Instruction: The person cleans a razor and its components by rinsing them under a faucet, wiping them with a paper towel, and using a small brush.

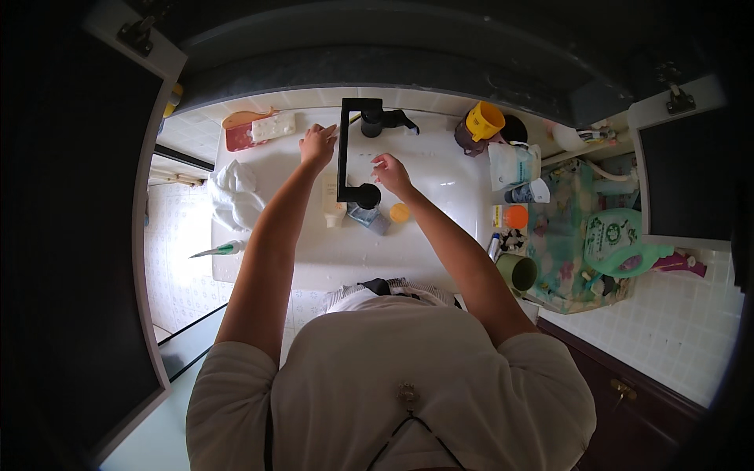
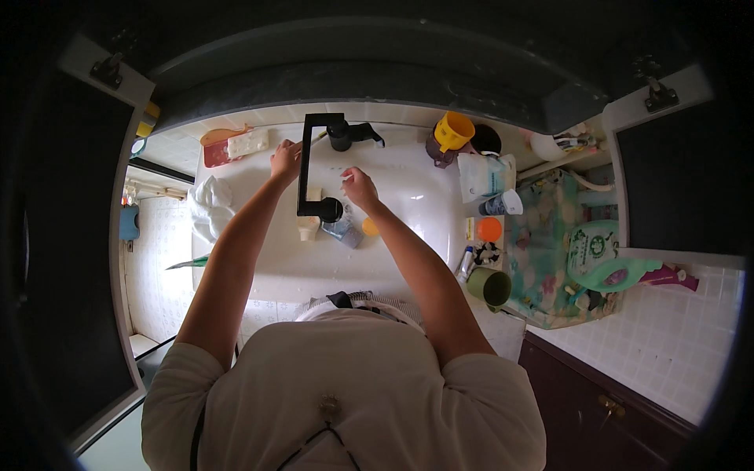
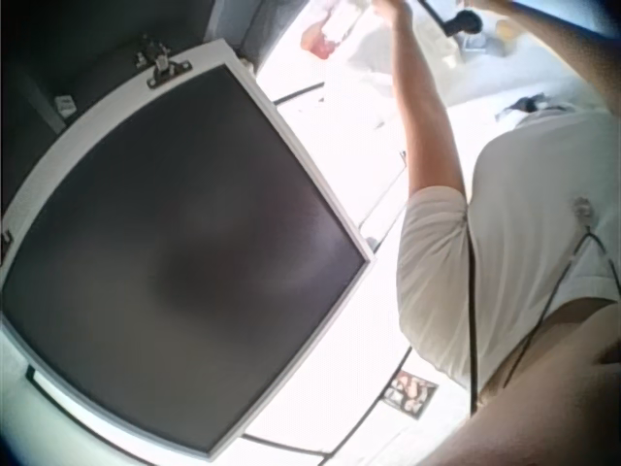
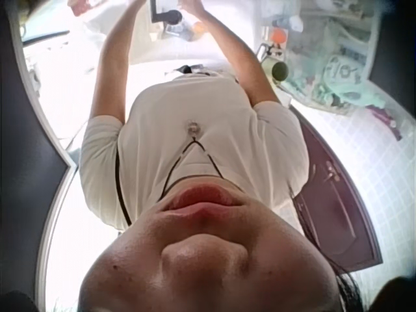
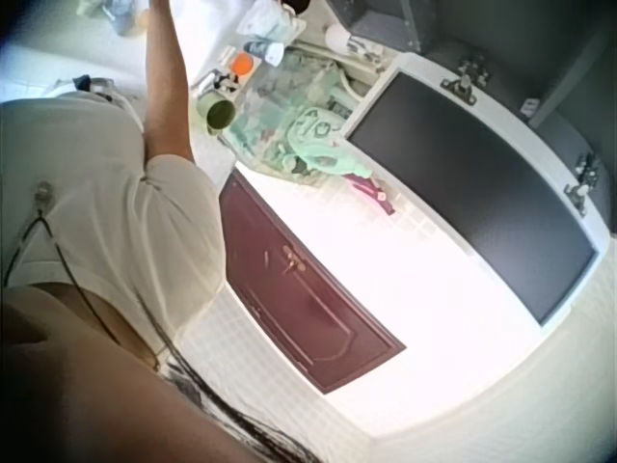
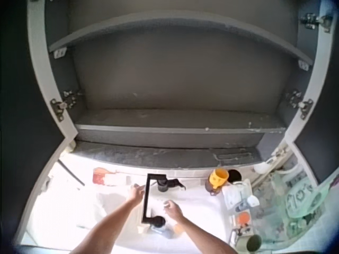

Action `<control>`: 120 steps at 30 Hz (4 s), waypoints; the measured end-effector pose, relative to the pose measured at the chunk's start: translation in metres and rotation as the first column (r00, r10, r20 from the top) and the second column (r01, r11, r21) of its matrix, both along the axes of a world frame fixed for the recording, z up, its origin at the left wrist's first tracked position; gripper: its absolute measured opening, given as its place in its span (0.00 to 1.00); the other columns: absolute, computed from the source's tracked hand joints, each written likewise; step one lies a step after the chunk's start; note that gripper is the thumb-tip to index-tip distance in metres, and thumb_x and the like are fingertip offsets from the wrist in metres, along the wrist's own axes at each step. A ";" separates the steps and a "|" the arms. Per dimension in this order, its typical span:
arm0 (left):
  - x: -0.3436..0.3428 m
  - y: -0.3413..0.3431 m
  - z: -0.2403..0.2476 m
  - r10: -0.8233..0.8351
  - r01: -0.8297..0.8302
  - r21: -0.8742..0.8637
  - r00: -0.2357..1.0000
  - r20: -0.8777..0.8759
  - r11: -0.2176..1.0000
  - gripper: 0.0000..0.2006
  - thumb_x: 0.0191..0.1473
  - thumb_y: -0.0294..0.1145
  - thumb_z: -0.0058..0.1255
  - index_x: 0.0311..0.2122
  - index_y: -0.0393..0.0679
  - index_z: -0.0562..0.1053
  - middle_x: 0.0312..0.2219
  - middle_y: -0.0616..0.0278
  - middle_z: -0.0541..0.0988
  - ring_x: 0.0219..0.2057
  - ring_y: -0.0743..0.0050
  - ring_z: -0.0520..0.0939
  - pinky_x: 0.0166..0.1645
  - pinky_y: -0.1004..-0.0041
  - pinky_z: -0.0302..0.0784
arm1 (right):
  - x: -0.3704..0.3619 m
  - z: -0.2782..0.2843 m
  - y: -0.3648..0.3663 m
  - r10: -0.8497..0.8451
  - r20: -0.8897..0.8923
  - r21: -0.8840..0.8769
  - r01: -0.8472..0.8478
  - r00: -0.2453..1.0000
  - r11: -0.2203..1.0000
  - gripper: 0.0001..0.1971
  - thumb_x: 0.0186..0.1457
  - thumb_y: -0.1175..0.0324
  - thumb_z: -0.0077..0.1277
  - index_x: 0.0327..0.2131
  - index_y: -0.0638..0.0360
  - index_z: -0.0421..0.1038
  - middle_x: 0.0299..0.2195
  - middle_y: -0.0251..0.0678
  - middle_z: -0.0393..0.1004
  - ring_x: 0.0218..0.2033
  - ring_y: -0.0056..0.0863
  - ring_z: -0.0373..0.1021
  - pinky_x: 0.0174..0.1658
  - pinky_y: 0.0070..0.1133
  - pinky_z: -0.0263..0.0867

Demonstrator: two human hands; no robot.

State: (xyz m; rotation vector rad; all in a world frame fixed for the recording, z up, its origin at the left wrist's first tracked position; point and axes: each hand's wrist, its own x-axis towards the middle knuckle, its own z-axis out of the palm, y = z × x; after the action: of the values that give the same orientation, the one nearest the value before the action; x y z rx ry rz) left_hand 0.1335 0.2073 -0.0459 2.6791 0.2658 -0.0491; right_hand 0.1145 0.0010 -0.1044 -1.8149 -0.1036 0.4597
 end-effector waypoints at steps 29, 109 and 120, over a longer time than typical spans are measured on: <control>-0.167 -0.055 -0.096 -0.153 0.112 -0.211 0.970 -0.189 0.971 0.17 0.38 0.27 0.46 0.38 0.49 0.71 0.42 0.54 0.67 0.44 0.55 0.68 0.48 0.64 0.65 | -0.112 -0.031 0.007 0.403 0.144 -0.726 -0.180 0.904 0.663 0.27 0.37 0.65 0.56 0.42 0.63 0.58 0.43 0.50 0.61 0.42 0.44 0.62 0.42 0.31 0.63; -0.148 -0.079 -0.066 0.074 -0.276 -0.888 0.943 -0.324 -0.367 0.09 0.51 0.33 0.44 0.38 0.45 0.67 0.32 0.66 0.73 0.33 0.74 0.74 0.37 0.73 0.68 | -0.115 -0.016 -0.001 -0.214 0.003 0.175 0.210 0.977 0.962 0.15 0.50 0.58 0.46 0.22 0.62 0.67 0.17 0.29 0.65 0.20 0.16 0.58 0.24 0.17 0.56; -0.150 -0.061 -0.052 -0.030 -0.411 -0.860 0.906 -0.422 -0.303 0.15 0.50 0.41 0.47 0.43 0.54 0.64 0.38 0.68 0.70 0.41 0.72 0.70 0.44 0.62 0.66 | -0.091 0.033 0.039 -0.320 -0.200 0.120 0.347 0.926 0.930 0.15 0.46 0.61 0.49 0.35 0.60 0.67 0.30 0.31 0.70 0.29 0.19 0.64 0.35 0.20 0.62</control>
State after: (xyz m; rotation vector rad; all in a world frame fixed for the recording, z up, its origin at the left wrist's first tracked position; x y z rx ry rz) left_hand -0.0169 0.1468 -0.0982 0.7537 0.4856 -0.3839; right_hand 0.0231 0.0400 -0.0718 -1.5911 0.2849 0.3561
